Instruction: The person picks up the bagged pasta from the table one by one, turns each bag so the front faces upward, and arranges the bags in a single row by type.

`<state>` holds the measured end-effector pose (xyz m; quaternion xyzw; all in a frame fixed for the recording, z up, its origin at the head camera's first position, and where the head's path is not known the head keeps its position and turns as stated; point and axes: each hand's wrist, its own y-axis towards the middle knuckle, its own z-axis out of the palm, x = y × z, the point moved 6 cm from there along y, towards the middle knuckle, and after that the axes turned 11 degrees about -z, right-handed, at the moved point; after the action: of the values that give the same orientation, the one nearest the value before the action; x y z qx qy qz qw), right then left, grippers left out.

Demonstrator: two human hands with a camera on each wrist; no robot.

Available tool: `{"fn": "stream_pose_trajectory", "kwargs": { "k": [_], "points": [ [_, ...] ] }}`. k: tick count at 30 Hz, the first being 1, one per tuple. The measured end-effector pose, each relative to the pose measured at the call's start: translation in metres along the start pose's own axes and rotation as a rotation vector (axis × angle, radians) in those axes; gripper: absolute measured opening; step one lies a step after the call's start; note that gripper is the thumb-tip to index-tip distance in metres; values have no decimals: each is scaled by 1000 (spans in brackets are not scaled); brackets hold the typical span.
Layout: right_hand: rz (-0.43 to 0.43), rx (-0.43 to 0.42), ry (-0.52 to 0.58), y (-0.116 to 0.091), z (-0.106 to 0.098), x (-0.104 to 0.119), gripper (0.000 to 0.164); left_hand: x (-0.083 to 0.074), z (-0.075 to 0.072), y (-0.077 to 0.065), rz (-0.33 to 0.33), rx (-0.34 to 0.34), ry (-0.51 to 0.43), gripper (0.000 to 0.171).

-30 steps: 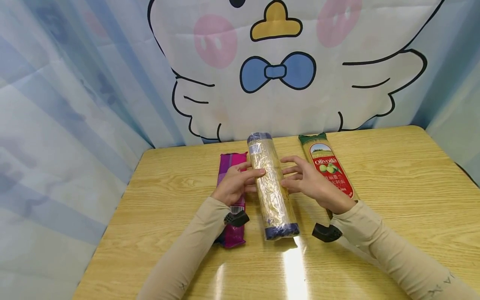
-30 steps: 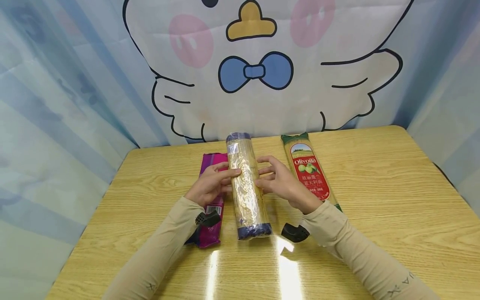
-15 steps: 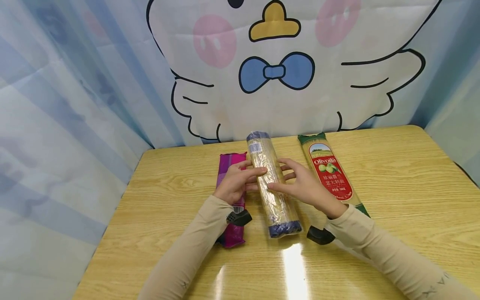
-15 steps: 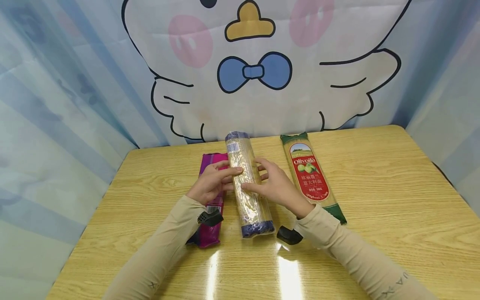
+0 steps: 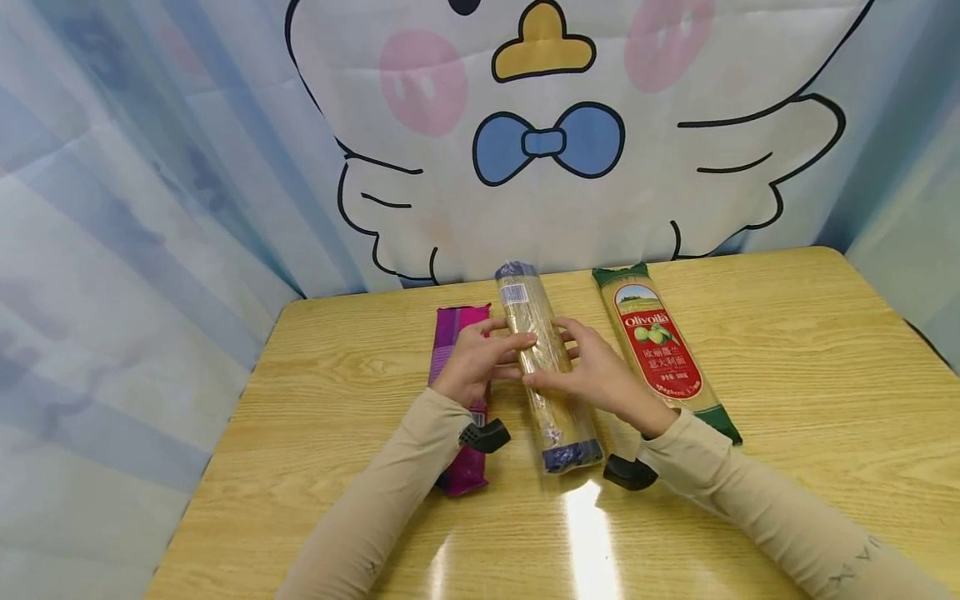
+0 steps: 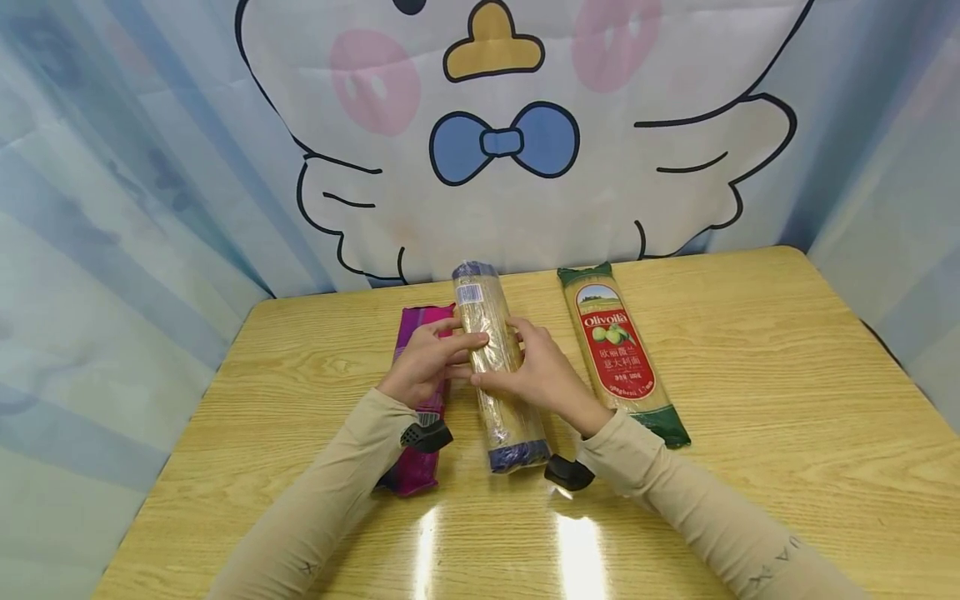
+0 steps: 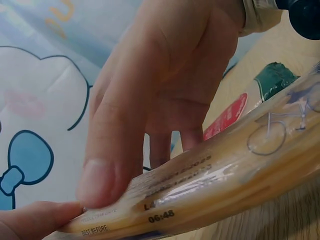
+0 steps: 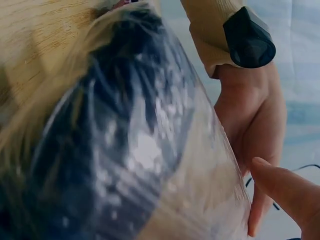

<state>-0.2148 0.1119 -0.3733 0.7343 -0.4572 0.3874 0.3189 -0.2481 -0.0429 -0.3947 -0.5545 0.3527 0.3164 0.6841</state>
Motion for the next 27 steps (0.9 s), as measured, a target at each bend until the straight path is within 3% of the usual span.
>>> {"fn": "stream_pose_trajectory", "kwargs": {
  "k": [6, 10, 20, 27],
  "points": [
    [3, -26, -17, 1, 7, -1, 100, -2, 2, -1, 23, -14, 22, 64],
    [-9, -50, 8, 1, 7, -3, 95, -2, 3, -1, 40, -7, 32, 62],
    [81, -20, 289, -3, 3, -11, 90, -3, -1, -6, 41, 77, 51, 51],
    [111, -2, 401, -5, 0, -12, 89, -3, -7, -9, 57, 110, 40, 45]
  ]
}}
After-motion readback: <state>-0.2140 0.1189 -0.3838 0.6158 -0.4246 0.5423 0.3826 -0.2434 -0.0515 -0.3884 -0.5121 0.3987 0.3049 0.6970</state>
